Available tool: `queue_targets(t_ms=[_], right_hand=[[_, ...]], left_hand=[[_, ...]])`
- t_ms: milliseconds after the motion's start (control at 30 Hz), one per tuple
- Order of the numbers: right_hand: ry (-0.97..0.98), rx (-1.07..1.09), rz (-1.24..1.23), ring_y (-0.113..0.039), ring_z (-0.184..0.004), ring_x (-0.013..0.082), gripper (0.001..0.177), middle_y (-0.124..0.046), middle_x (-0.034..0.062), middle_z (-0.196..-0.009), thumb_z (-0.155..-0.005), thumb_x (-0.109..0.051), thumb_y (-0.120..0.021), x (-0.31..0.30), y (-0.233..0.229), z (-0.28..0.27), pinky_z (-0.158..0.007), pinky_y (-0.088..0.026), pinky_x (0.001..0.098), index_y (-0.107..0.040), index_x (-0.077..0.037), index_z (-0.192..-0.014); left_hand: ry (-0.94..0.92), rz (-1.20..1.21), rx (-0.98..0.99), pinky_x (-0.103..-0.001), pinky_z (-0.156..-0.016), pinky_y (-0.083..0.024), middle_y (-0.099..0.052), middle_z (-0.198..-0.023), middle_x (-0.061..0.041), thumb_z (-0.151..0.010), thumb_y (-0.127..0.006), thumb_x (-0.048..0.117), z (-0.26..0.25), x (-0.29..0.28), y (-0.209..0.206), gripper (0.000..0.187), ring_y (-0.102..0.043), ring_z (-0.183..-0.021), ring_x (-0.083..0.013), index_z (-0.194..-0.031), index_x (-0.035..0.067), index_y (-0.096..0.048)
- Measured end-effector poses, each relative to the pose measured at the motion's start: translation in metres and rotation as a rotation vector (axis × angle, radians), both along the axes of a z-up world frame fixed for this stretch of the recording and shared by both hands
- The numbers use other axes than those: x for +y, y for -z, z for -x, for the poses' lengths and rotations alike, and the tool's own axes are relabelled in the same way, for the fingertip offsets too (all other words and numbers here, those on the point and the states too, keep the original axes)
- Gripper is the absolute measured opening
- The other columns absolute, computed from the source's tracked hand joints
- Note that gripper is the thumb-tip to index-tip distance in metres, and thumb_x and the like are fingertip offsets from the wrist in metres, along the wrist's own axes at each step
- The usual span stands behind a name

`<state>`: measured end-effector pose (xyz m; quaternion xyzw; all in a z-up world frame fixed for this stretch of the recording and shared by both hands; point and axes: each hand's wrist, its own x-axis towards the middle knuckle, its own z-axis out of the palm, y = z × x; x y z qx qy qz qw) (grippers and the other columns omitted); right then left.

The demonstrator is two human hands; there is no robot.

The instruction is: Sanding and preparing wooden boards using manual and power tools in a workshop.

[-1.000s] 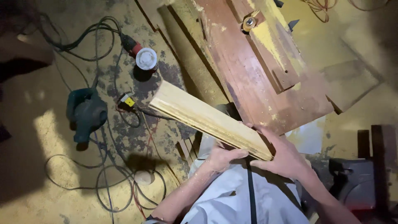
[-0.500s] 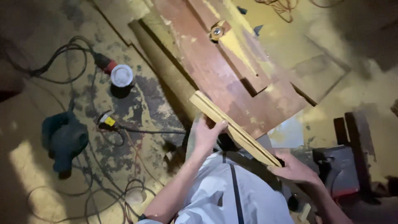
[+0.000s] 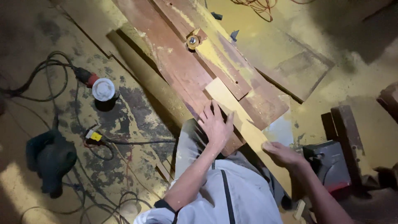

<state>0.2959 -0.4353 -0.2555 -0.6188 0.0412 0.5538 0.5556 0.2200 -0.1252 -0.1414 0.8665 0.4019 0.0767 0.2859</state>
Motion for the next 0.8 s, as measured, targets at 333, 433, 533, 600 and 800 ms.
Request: queue_targets(t_ms=[333,433,533,600,800], right_hand=[[-0.325,-0.816,0.411,-0.069,-0.113,0.0395,0.078,-0.073,0.0149,-0.115,-0.066,-0.042,-0.093,0.076,-0.130,0.005,-0.094,-0.055,0.0489,-0.059,-0.024,-0.135],[-0.706,-0.694,0.742,-0.041,-0.148,0.0293,0.127,-0.029,0.0046,-0.168,-0.064,-0.066,-0.080,0.052,-0.157,0.032,-0.107,-0.049,0.0640,-0.012,-0.027,-0.164],[-0.463,-0.973,0.701,-0.066,-0.121,0.0160,0.096,-0.067,-0.0002,-0.134,-0.072,-0.049,-0.079,-0.008,-0.117,0.061,-0.082,-0.057,0.0356,-0.041,-0.032,-0.159],[-0.470,-1.067,0.626,-0.067,-0.111,0.0171,0.097,-0.068,0.0021,-0.128,-0.074,-0.050,-0.078,-0.019,-0.089,0.057,-0.077,-0.057,0.0356,-0.040,-0.029,-0.160],[-0.439,-1.211,0.531,-0.065,-0.109,0.0175,0.093,-0.068,0.0022,-0.127,-0.075,-0.049,-0.080,0.018,-0.085,0.045,-0.077,-0.058,0.0357,-0.044,-0.025,-0.158]], left_hand=[[-0.260,-0.181,-0.115,-0.057,-0.098,-0.037,-0.043,-0.156,-0.013,-0.085,-0.073,0.030,-0.041,-0.012,0.045,0.077,-0.041,-0.138,-0.0369,-0.150,0.001,-0.043],[-0.255,-0.127,0.003,-0.054,-0.095,-0.035,-0.039,-0.160,-0.013,-0.098,-0.052,0.043,-0.042,-0.012,0.029,0.071,-0.041,-0.136,-0.0352,-0.153,-0.001,-0.041],[-0.255,-0.138,0.003,-0.055,-0.092,-0.037,-0.041,-0.158,-0.014,-0.101,-0.047,0.045,-0.042,-0.013,0.037,0.069,-0.042,-0.136,-0.0365,-0.152,-0.002,-0.041],[-0.294,-0.172,0.029,-0.056,-0.090,-0.039,-0.044,-0.157,-0.011,-0.095,-0.057,0.044,-0.047,-0.006,0.033,0.071,-0.044,-0.134,-0.0358,-0.150,0.001,-0.044],[-0.414,-0.145,0.037,-0.056,-0.089,-0.037,-0.047,-0.151,-0.013,-0.096,-0.060,0.040,-0.072,0.021,0.039,0.067,-0.041,-0.130,-0.0370,-0.150,0.004,-0.044]])
